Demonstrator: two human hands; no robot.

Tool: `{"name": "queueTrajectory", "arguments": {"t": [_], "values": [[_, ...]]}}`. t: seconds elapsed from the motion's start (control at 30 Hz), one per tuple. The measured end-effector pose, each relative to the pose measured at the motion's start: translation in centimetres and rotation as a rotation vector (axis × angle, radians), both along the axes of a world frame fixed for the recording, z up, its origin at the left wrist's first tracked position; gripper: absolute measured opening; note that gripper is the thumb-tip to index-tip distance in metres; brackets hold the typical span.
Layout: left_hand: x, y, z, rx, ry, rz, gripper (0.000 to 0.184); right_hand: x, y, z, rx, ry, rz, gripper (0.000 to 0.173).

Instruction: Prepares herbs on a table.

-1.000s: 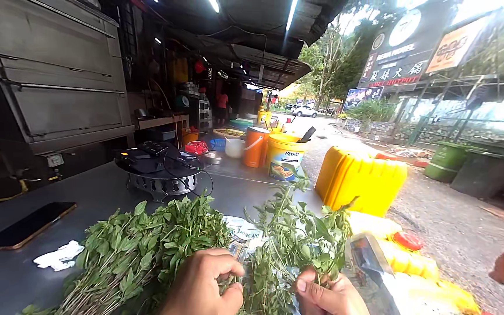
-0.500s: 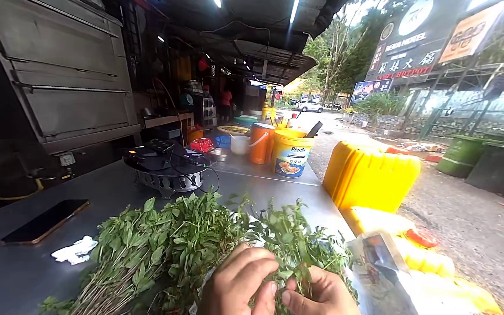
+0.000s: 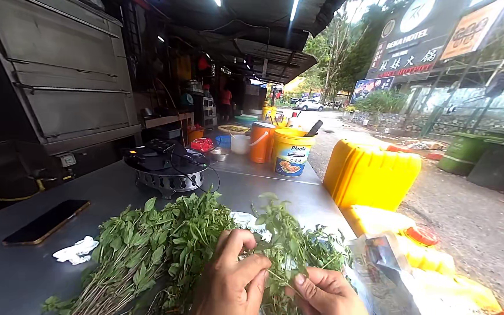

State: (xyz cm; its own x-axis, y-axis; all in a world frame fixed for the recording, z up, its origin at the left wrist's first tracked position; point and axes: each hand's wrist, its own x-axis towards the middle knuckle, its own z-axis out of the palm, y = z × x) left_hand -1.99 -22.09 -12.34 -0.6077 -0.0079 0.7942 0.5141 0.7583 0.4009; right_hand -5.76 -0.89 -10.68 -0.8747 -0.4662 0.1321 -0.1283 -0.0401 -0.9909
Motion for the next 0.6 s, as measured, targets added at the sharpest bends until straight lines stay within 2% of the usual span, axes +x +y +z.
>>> {"name": "queueTrajectory", "arguments": {"t": [0.17, 0.3, 0.43, 0.5, 0.6], "values": [[0.3, 0.1, 0.0, -0.097, 0.118, 0.129, 0.012, -0.2, -0.1, 0.0, -0.003, -0.006, -0.166, 0.026], [0.7, 0.3, 0.3, -0.128, 0.154, 0.236, 0.016, 0.1, -0.2, -0.1, -0.061, -0.001, -0.145, 0.016], [0.9, 0.6, 0.4, -0.142, 0.177, 0.356, 0.015, 0.7, -0.9, -0.3, -0.130, -0.012, -0.128, 0.015], [0.9, 0.7, 0.4, -0.103, 0.163, 0.374, 0.018, 1.2, -1.5, -0.5, -0.145, 0.019, -0.142, 0.015], [0.8, 0.9, 0.2, 0.132, 0.067, 0.284, 0.015, 1.9, -2.5, -0.8, -0.166, 0.060, -0.145, 0.015]]}}
